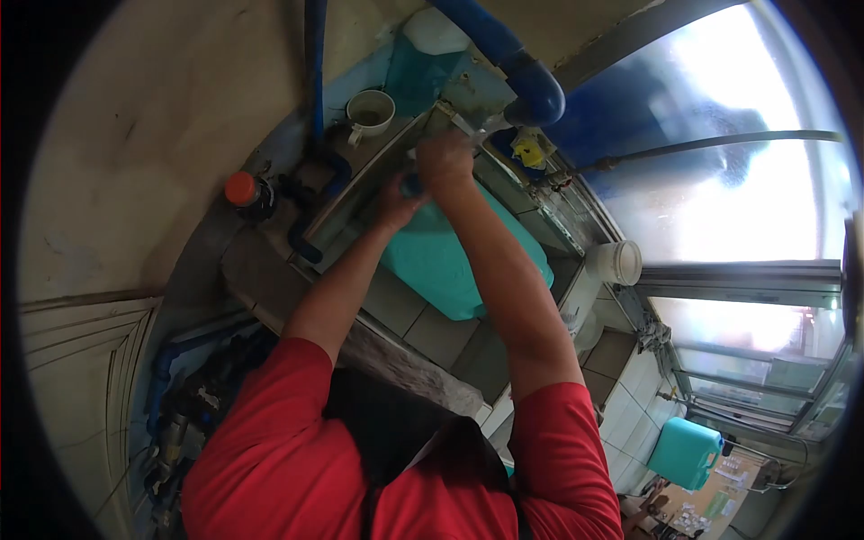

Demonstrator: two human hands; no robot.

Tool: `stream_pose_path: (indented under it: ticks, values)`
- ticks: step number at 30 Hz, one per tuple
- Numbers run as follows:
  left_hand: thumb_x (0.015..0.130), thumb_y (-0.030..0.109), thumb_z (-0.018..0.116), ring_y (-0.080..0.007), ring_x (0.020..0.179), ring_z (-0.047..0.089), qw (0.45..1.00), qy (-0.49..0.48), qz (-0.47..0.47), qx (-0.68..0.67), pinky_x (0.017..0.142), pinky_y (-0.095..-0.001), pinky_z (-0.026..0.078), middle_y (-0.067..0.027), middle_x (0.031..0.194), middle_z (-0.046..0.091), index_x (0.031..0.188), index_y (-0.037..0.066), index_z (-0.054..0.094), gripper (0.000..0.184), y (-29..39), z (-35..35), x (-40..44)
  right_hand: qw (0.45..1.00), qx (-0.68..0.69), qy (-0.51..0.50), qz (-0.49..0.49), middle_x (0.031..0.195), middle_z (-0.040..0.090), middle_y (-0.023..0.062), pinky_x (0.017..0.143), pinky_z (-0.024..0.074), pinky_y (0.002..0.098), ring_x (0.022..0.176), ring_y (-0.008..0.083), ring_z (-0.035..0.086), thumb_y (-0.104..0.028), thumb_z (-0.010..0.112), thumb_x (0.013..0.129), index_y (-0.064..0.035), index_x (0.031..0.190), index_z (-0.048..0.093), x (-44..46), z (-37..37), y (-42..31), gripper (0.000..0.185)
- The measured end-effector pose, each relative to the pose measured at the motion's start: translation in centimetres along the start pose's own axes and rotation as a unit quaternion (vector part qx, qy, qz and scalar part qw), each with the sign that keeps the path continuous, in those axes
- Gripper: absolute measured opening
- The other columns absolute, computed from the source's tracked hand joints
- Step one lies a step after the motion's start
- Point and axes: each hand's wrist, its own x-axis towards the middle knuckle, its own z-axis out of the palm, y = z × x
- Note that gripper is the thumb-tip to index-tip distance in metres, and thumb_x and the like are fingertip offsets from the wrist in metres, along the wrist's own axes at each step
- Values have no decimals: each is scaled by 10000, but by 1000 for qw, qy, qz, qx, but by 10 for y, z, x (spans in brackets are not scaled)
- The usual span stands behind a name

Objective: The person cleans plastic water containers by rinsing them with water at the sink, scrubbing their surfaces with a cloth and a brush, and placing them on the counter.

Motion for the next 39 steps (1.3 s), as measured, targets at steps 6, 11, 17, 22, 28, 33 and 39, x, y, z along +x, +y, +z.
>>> stream_pose_path:
  ticks: [6,11,17,22,28,33,39]
  values:
    - [635,337,858,-280,1059,620,1000,-2,-16,24,921,-387,474,-154,1105,652,1139,30,614,639,1,-4,-5,986,70,-149,38,975,713,157,868,519,451,940,340,690,-366,714,697,-124,940,735,5,-12,18,344]
    - [672,321,844,-255,1042,607,999,5,36,21,909,-380,471,-147,1119,635,1188,22,579,652,-5,-4,-8,981,134,-137,10,1045,703,129,787,555,441,1024,314,668,-388,679,731,-117,1053,708,-15,-11,25,422]
    - [630,346,846,-331,1068,607,997,-25,-34,-58,933,-409,477,-165,1101,631,1146,33,597,653,-6,2,-8,967,157,-183,81,1043,710,130,830,553,424,1011,321,675,-420,699,698,-94,1071,703,-11,-16,29,496]
    - [640,344,850,-326,1087,594,999,-15,31,8,939,-411,467,-171,1130,616,1179,46,572,676,-44,6,2,945,220,-241,25,1003,696,181,823,539,435,992,365,659,-567,721,656,-60,993,700,-32,-26,42,609]
    - [617,316,881,-314,1148,548,993,-108,38,10,969,-417,448,-168,1233,549,1260,59,500,790,17,-12,8,912,362,-61,183,1048,663,229,808,533,485,976,391,653,-359,785,634,-64,1225,563,-60,-13,60,696]
    - [584,302,916,-325,1207,491,947,-208,183,162,1031,-412,406,-186,1315,470,1336,58,409,939,4,-35,17,855,481,92,170,1124,591,253,787,513,502,949,437,624,-340,811,673,-69,1272,478,-88,2,22,736]
    - [572,304,917,-337,1286,407,956,-257,101,103,1079,-422,357,-147,1389,403,1337,56,426,942,6,-40,14,910,371,16,182,1099,568,251,765,539,515,912,457,635,-342,783,692,-102,1229,481,-60,7,12,661]
